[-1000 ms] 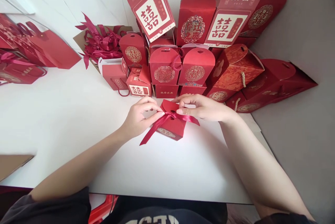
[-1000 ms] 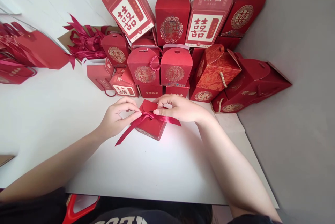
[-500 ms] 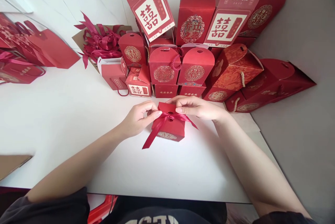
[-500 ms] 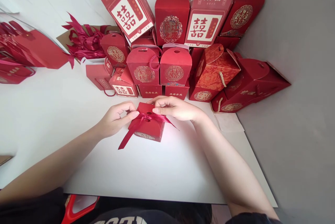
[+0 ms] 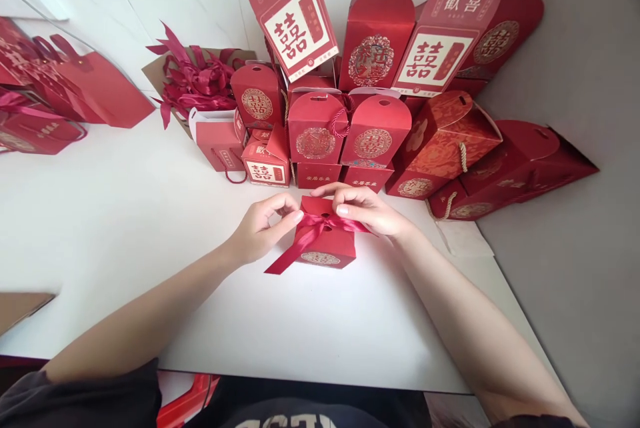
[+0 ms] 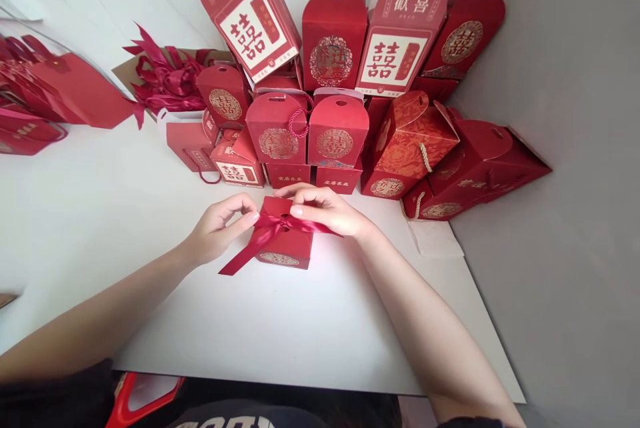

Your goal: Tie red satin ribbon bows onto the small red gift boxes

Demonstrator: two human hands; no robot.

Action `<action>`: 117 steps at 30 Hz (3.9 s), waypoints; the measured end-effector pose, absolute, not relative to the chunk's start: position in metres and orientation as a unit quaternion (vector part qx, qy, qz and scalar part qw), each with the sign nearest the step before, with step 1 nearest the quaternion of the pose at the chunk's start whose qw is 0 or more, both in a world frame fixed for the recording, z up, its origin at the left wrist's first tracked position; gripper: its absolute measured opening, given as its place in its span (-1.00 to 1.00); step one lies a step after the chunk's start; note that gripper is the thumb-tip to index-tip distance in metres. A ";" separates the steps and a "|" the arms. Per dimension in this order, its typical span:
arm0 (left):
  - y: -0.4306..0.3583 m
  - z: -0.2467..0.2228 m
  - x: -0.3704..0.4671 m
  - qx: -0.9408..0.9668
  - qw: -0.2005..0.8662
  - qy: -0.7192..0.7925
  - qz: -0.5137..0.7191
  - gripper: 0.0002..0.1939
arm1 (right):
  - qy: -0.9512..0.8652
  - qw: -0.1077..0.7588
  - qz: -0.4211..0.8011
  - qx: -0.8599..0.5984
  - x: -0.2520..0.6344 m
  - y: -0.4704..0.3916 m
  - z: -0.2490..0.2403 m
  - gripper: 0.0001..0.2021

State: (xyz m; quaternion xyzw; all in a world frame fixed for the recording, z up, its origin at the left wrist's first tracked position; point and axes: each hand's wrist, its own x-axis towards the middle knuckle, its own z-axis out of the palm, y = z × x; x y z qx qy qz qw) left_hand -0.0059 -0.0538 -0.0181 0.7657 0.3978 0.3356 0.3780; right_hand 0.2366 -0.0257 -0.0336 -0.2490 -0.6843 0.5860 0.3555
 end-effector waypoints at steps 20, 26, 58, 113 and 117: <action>-0.051 -0.013 -0.014 0.737 0.489 0.401 0.238 -0.74 | -0.704 0.288 0.585 -0.282 0.235 -0.024 -0.028 -0.67; -0.050 0.000 -0.018 0.717 0.546 0.406 0.153 -0.79 | -0.676 0.277 0.609 -0.309 0.230 -0.026 -0.025 -0.60; -0.058 -0.015 -0.003 0.640 0.639 0.386 0.182 -0.59 | -0.601 0.370 0.633 -0.318 0.237 -0.076 -0.030 -0.68; -0.066 -0.007 0.031 0.685 0.298 0.587 0.313 -0.62 | -0.921 0.144 0.041 -0.359 0.201 -0.119 -0.002 -0.80; -0.066 -0.001 0.036 0.695 0.269 0.601 0.288 -0.61 | -0.921 0.118 0.005 -0.371 0.195 -0.122 -0.004 -0.81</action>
